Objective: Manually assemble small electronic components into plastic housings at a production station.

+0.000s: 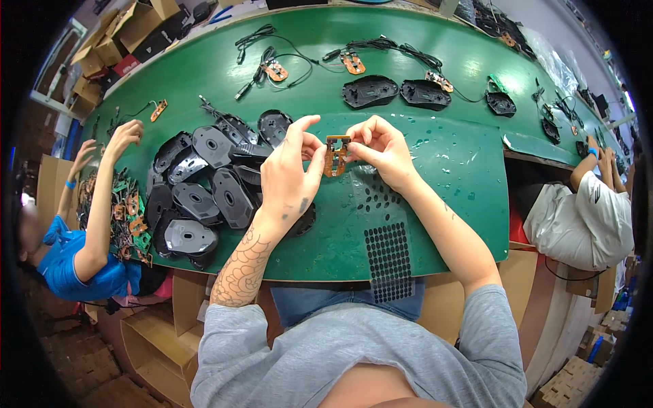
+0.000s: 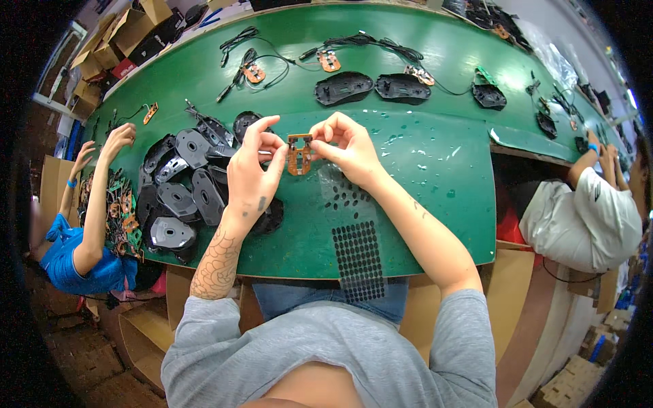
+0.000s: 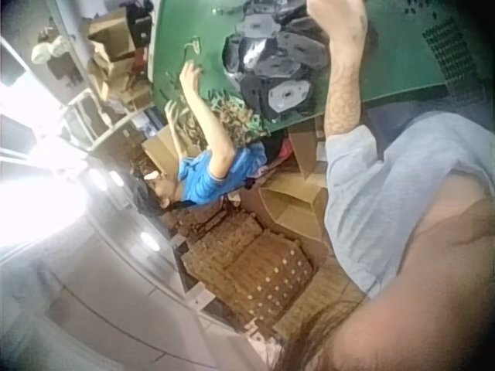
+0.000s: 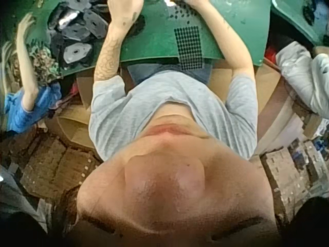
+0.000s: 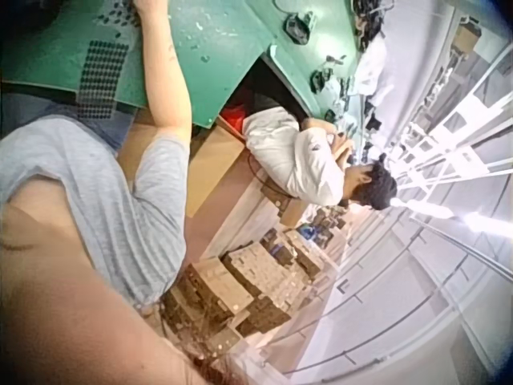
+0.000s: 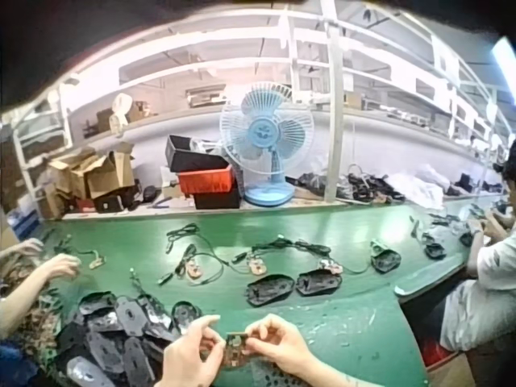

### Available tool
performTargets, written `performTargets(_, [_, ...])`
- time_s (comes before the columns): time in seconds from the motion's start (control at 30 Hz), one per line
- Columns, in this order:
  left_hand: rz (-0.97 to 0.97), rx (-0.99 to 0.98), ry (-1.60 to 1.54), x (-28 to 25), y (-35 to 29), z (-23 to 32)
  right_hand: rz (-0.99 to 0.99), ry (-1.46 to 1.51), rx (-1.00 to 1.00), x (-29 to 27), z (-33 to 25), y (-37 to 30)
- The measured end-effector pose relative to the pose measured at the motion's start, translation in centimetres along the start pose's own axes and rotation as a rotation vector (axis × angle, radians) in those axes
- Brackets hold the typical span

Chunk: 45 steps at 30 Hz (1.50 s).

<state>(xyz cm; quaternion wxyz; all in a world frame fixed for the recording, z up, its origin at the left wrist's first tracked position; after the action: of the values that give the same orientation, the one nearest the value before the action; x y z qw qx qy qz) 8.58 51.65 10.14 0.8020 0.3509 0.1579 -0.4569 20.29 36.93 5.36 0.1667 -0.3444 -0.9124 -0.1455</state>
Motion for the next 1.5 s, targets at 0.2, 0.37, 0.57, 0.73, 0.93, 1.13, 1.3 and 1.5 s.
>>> performTargets(0.2, [-0.006,0.144,0.197,0.1,0.0,-0.2,0.011,-0.027,-0.047,0.2,-0.1,-0.3])
performTargets(0.37, [-0.034,0.088,0.029,0.1,0.1,-0.1,0.006,0.026,-0.052,0.1,-0.3,-0.5])
performTargets(0.57, [-0.072,0.055,-0.021,-0.3,0.2,0.1,0.016,-0.012,-0.133,0.3,-0.2,-0.5])
performTargets(0.73, [-0.047,0.045,-0.038,-0.8,0.7,0.0,0.096,0.085,-0.065,0.8,-0.8,0.0])
performTargets(0.93, [0.081,-0.056,-0.106,-6.5,5.9,-0.9,0.246,0.204,0.019,0.0,-1.1,0.7])
performTargets(1.13, [0.177,-0.328,-0.569,-18.8,22.1,-11.6,0.181,0.184,0.074,-0.2,0.0,1.3])
performTargets(1.3, [0.698,-0.233,-0.432,-26.1,29.6,-11.6,0.184,0.212,0.083,0.2,0.8,1.6])
performTargets(1.5, [0.740,0.174,0.257,-26.5,31.5,-9.1,0.177,0.221,0.080,0.2,0.8,1.8])
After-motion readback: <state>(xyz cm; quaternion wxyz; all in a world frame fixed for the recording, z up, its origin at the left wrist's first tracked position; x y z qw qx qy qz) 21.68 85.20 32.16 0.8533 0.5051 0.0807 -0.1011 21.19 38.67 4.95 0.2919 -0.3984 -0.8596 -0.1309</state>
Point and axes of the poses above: each hand's wrist, its own y-axis towards the middle knuckle, its own x-axis out of the palm, z = x × y, the point moved 1 cm from there along y, towards the middle knuckle, and after that the axes turned 3 degrees about y, right-handed, at the moved point
